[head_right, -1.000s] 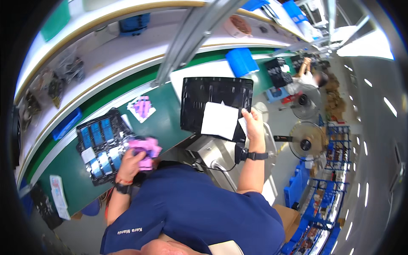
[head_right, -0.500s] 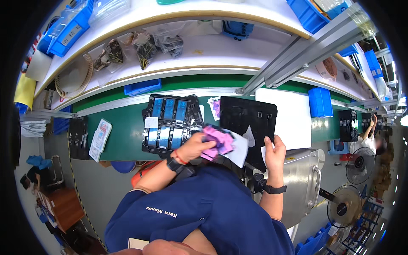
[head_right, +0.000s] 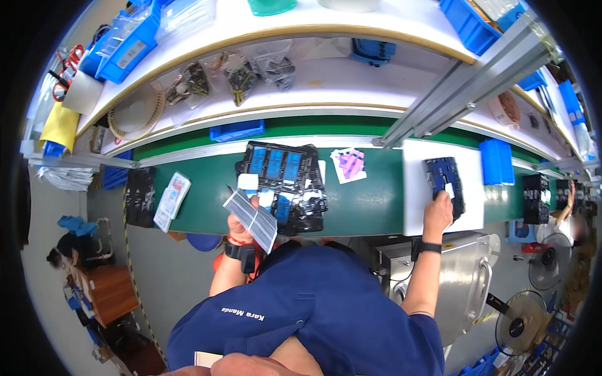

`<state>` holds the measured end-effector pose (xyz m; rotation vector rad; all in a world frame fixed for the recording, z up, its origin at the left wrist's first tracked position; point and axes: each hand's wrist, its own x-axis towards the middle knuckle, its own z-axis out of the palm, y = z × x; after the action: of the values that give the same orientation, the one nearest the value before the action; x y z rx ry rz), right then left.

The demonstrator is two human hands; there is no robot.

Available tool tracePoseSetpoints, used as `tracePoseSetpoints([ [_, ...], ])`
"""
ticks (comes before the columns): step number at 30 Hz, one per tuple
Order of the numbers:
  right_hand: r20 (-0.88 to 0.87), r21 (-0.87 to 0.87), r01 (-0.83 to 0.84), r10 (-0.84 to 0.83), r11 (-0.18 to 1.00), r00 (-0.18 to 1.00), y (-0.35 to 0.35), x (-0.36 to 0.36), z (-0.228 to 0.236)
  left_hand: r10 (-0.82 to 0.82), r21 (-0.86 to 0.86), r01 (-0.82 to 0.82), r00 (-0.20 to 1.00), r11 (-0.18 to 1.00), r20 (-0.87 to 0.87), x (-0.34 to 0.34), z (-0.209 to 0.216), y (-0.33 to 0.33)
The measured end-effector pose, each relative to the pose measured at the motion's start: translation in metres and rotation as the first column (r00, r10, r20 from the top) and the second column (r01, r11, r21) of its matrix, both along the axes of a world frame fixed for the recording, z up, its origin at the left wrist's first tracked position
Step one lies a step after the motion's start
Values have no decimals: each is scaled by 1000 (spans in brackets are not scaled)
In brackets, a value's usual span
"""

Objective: Packaging, vacuum sealing, and organizing electronic components at a manufacturing workstation.

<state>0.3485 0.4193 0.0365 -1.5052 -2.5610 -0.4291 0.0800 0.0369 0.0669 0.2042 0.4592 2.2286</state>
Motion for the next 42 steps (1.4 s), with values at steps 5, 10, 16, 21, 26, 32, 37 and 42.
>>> tracePoseSetpoints([
  [5, 150, -356, -14, 71, 935, 986, -29, -47, 9, -107, 248, 60, 977, 967, 183, 5, -28, -12],
  [10, -570, -808, -580, -380, 99, 729, -99, -101, 55, -105, 5, 105, 992, 994, -66, -4, -12, -2],
  [16, -88, -640, -618, -755, -457, 649, -180, -167, 52, -473, -463, 267, 777, 845, -415, -23, 19, 15],
  [21, -72, -512, -739, -836, -438, 544, -210, -162, 35, -594, -498, 393, 725, 773, -348, -19, 16, 22],
  [26, -161, -533, -701, -757, -474, 634, -204, -155, 42, -580, -455, 402, 724, 795, -374, -14, 3, 27],
  [32, -155, -516, -653, -689, -554, 708, -183, -138, 49, -538, -454, 351, 744, 819, -395, -10, -9, 34],
  [37, -343, -696, -693, -761, -187, 550, -156, -115, 18, -381, -548, 209, 898, 810, -221, -5, -26, 33],
  [42, -519, -799, -325, -308, 506, 797, -129, -86, -75, -289, -603, 258, 956, 755, 46, 4, -35, 41],
])
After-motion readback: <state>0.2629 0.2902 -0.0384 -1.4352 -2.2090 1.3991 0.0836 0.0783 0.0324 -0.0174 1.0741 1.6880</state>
